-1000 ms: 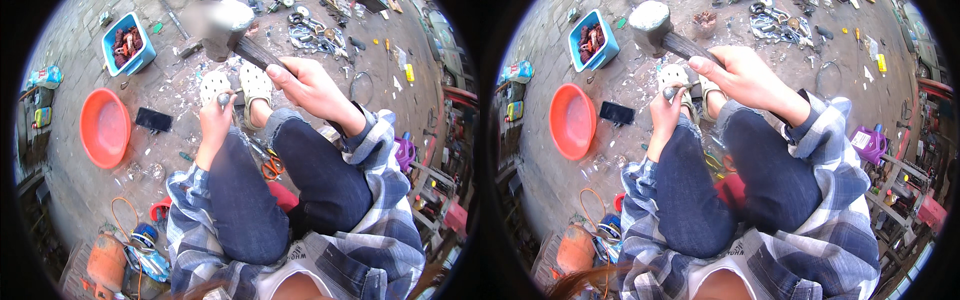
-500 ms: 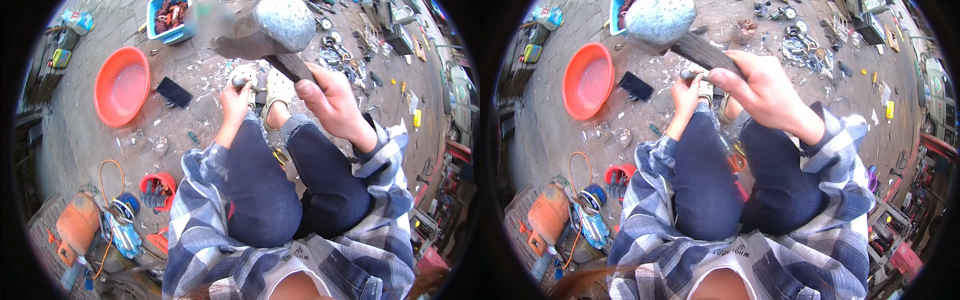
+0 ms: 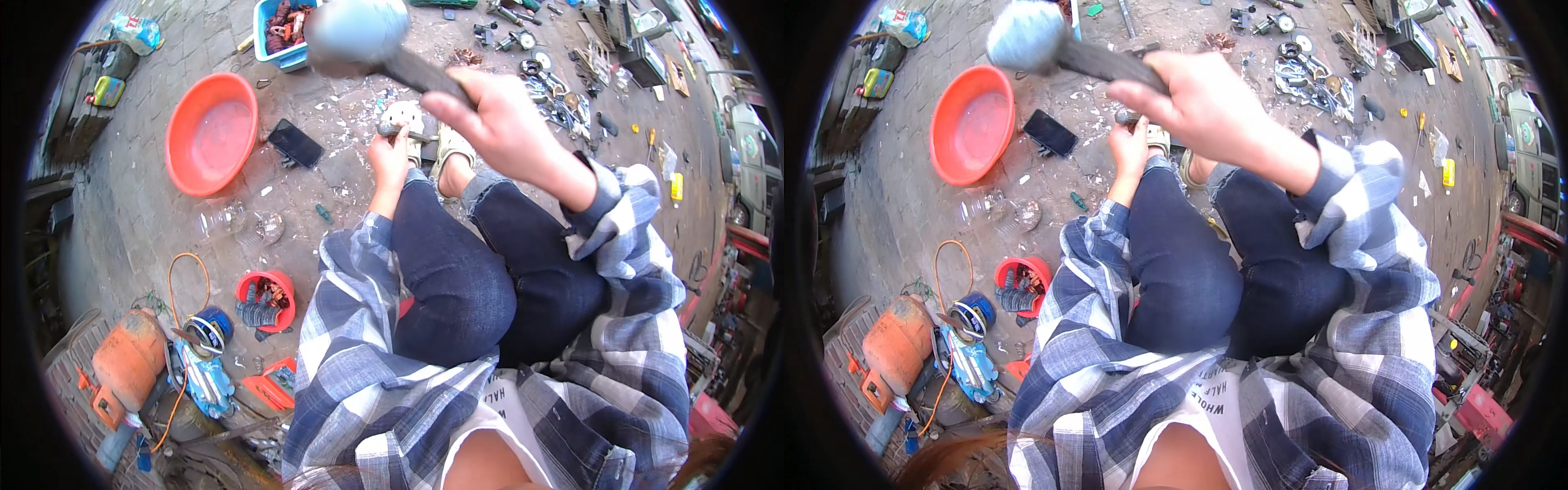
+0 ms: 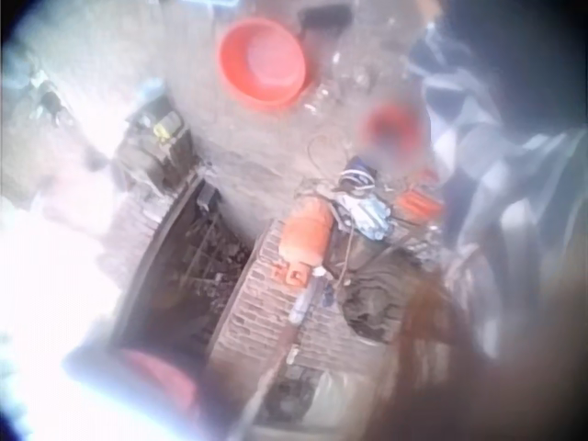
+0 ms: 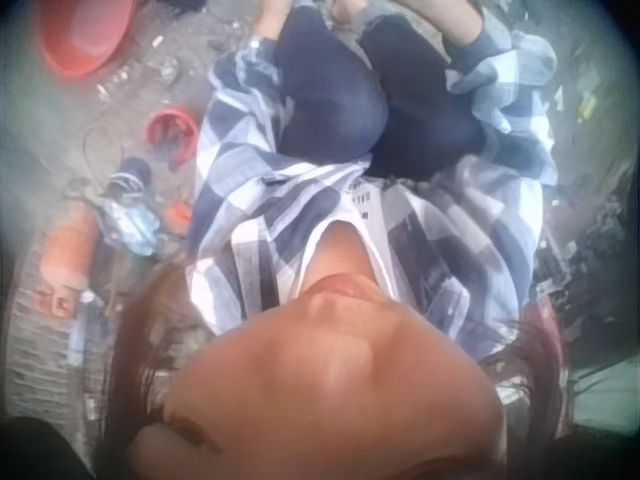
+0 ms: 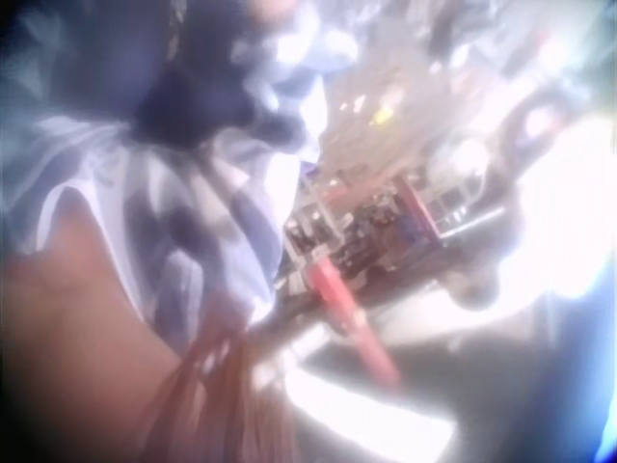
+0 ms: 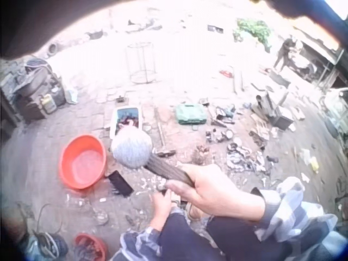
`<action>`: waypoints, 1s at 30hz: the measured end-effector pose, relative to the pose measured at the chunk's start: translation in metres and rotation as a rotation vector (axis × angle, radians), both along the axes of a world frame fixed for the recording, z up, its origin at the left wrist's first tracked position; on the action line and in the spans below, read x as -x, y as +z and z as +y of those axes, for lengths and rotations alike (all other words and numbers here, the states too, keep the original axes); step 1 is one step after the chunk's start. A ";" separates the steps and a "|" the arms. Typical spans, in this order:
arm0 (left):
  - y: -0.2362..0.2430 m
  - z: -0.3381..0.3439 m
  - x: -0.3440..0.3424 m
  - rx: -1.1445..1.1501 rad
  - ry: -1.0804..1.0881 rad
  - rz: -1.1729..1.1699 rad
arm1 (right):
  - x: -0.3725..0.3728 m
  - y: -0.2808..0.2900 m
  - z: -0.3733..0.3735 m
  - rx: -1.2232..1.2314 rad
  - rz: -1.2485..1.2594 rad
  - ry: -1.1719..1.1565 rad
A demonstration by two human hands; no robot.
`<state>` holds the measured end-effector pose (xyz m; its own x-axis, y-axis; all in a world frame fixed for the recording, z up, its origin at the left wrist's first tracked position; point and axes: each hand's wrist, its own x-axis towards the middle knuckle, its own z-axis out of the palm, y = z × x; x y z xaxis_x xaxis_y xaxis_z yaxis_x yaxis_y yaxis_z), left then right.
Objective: The person sits in a cluttered workshop and uses a hammer and chisel to shape a small metal piece. They repeatedly position the chisel and strike it with the hammer, occasionally inspecting the work.
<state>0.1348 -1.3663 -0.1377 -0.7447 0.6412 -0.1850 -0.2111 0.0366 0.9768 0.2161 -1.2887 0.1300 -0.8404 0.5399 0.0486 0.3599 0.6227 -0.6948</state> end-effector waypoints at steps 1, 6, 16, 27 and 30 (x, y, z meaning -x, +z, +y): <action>0.004 -0.003 0.004 0.011 0.025 0.005 | -0.001 -0.008 -0.007 -0.076 0.001 0.045; -0.033 0.027 -0.012 -0.107 0.059 -0.163 | -0.048 -0.117 0.026 -0.383 -0.504 0.006; -0.001 -0.002 -0.009 0.037 0.049 0.109 | 0.000 -0.015 -0.011 0.183 -0.076 -0.005; -0.019 0.005 -0.011 -0.015 0.088 0.015 | 0.016 -0.048 -0.002 -0.105 -0.241 -0.062; -0.035 0.000 -0.004 0.026 0.132 0.055 | 0.034 -0.006 -0.027 0.023 -0.021 0.036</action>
